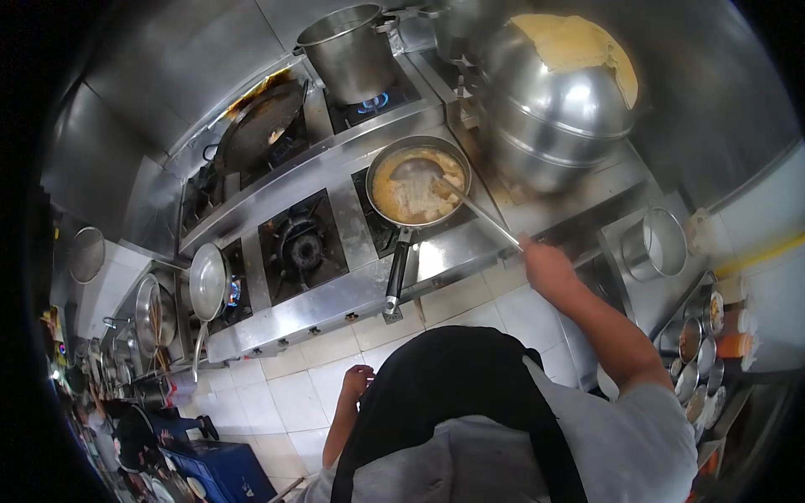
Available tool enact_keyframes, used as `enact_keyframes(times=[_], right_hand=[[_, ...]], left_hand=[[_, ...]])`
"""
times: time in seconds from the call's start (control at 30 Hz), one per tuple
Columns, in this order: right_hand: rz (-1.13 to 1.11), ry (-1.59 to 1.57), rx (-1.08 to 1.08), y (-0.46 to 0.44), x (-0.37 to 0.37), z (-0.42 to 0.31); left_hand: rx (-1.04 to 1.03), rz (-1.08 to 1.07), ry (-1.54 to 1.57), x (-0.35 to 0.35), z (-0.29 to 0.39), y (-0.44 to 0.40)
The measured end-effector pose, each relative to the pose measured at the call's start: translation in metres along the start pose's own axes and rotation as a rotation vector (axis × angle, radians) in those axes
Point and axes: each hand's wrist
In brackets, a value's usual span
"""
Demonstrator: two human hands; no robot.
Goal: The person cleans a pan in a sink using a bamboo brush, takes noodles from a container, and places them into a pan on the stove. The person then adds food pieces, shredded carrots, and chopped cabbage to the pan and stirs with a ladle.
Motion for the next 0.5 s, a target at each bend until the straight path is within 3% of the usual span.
enact_keyframes(times=[0.03, 0.13, 0.17, 0.23, 0.3, 0.33, 0.37, 0.4, 0.43, 0.47, 0.5], right_hand=[[-0.010, 0.005, 0.008, -0.001, 0.002, 0.006], [0.000, 0.003, 0.108, -0.013, 0.015, 0.016], [0.031, -0.015, 0.093, -0.009, 0.018, 0.020], [0.068, -0.026, 0.112, -0.011, 0.020, 0.022], [0.085, -0.144, 0.095, -0.013, 0.019, 0.024], [0.086, -0.136, 0.119, -0.017, 0.012, 0.026], [0.067, -0.310, 0.226, -0.026, 0.001, 0.028], [0.039, -0.480, 0.336, -0.037, -0.001, 0.025], [-0.343, -0.692, -0.075, -0.023, 0.034, -0.017], [-0.363, -0.662, -0.052, -0.025, 0.041, -0.036], [-0.470, -0.802, -0.038, -0.026, 0.045, -0.051]], left_hand=[[0.010, 0.004, 0.008, -0.002, -0.014, -0.004], [-0.235, -0.123, -0.464, 0.005, -0.033, -0.008], [-0.202, -0.110, -0.455, 0.007, -0.037, -0.003], [0.194, 0.023, -0.073, 0.005, -0.033, 0.008], [0.080, -0.021, -0.164, 0.023, -0.072, -0.004], [-0.175, -0.152, -0.790, 0.029, -0.078, -0.004], [-0.473, -0.112, -1.424, 0.035, -0.084, -0.003], [-0.425, -0.112, -1.385, 0.039, -0.084, 0.001], [-0.486, -0.024, -1.358, 0.042, -0.086, 0.010], [-0.537, 0.061, -1.327, 0.042, -0.092, 0.020], [-0.238, 0.152, -0.779, 0.038, -0.100, 0.021]])
Point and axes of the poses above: each hand's wrist, its own y-axis away from the middle knuckle, its own x-axis out of the back of the hand, z = x × y, and after that the axes turned 5 degrees about -x, right-handed
